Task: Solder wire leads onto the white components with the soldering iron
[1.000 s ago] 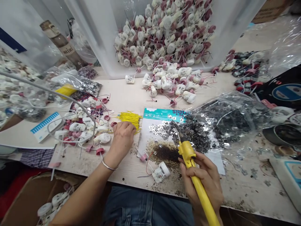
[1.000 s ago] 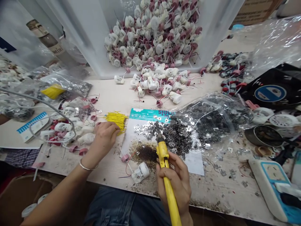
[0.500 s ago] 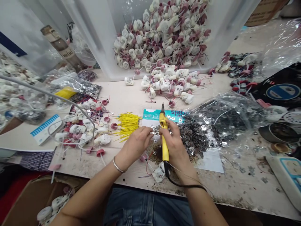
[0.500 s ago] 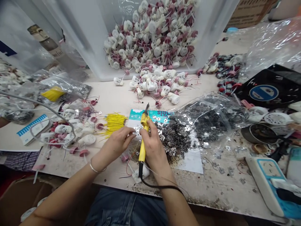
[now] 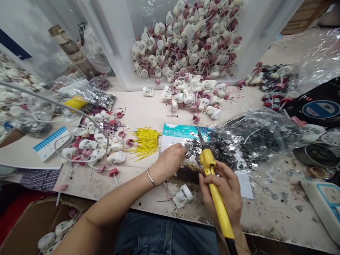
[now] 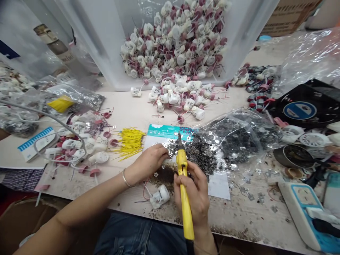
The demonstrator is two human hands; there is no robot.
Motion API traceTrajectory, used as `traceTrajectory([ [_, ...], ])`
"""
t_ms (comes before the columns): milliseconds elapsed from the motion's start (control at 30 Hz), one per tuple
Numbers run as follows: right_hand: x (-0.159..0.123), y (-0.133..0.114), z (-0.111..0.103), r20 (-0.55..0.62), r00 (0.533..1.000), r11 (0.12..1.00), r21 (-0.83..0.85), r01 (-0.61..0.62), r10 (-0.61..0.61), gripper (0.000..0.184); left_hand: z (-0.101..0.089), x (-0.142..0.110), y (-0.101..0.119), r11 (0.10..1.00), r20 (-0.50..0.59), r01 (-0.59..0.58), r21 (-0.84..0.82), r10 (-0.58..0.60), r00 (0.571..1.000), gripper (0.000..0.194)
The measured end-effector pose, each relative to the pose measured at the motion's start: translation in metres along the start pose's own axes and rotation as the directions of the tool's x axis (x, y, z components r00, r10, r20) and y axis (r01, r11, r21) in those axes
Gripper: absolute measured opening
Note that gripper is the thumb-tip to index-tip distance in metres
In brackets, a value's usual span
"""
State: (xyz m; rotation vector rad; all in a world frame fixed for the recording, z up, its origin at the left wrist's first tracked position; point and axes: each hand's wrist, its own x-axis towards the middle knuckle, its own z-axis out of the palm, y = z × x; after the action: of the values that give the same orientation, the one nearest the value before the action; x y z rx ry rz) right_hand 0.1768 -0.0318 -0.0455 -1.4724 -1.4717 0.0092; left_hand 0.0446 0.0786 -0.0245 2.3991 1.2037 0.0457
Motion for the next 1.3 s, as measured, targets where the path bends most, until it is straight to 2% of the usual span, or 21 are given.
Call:
traceTrajectory([
  [167,-0.016,-0.005,-0.023,-0.025,0.998,0.998,0.013,-0.061,0.061,0.013,-0.013,-0.015,-0.008,0.997,0.095,-0.078,-0.007,0.078,0.992,0.022],
  [233,-0.024,-0.005,-0.032,-0.026,0.996,0.995,0.045,-0.086,0.088,0.012,-0.017,-0.026,-0.011,0.998,0.05,-0.057,-0.041,0.059,0.997,0.022],
  [300,-0.031,-0.002,-0.038,-0.034,0.995,0.994,0.066,-0.088,0.091,0.022,-0.019,-0.035,-0.013,0.998,-0.013,0.0,-0.055,-0.001,1.0,0.024],
  [400,-0.038,0.002,-0.043,0.047,0.999,0.998,0.059,0.007,-0.009,0.039,-0.018,-0.043,-0.01,0.995,0.009,0.061,-0.074,-0.061,0.998,0.025],
  [500,-0.039,0.005,-0.046,0.133,0.987,0.992,0.106,0.074,-0.088,0.049,-0.013,-0.039,-0.005,0.988,0.048,0.099,-0.115,-0.094,0.994,0.017],
  [600,-0.038,0.004,-0.048,0.11,0.988,0.986,0.143,0.09,-0.106,0.056,-0.006,-0.028,-0.002,0.99,0.017,0.065,-0.128,-0.063,0.998,0.012],
  [700,-0.04,0.003,-0.051,0.064,0.995,0.99,0.124,0.066,-0.074,0.055,-0.004,-0.019,-0.004,0.997,-0.008,0.01,-0.075,-0.011,1.0,0.019],
  [800,-0.044,0.002,-0.052,0.043,0.999,0.991,0.13,0.02,-0.026,0.054,-0.007,-0.019,-0.012,0.998,-0.021,0.024,-0.05,-0.025,0.999,0.021],
  [933,-0.045,0.002,-0.05,0.116,0.991,0.984,0.173,0.038,-0.059,0.053,-0.015,-0.03,-0.025,0.995,-0.003,0.043,-0.094,-0.043,0.999,0.019],
  [1033,-0.043,0.003,-0.049,0.152,0.986,0.987,0.155,0.044,-0.068,0.044,-0.021,-0.041,-0.029,0.993,-0.062,0.053,-0.102,-0.059,0.996,0.021],
  [1100,-0.043,0.003,-0.051,0.178,0.982,0.985,0.171,0.025,-0.056,0.045,-0.023,-0.048,-0.029,0.992,-0.086,0.088,-0.093,-0.097,0.992,0.023],
  [1200,-0.042,0.003,-0.053,0.221,0.975,0.963,0.256,-0.078,0.02,0.056,-0.023,-0.053,-0.027,0.984,-0.02,0.153,-0.095,-0.155,0.988,0.021],
  [1300,-0.038,0.004,-0.052,0.301,0.953,0.95,0.3,-0.082,-0.013,0.049,-0.018,-0.053,-0.024,0.98,0.026,0.193,-0.054,-0.192,0.981,0.017],
])
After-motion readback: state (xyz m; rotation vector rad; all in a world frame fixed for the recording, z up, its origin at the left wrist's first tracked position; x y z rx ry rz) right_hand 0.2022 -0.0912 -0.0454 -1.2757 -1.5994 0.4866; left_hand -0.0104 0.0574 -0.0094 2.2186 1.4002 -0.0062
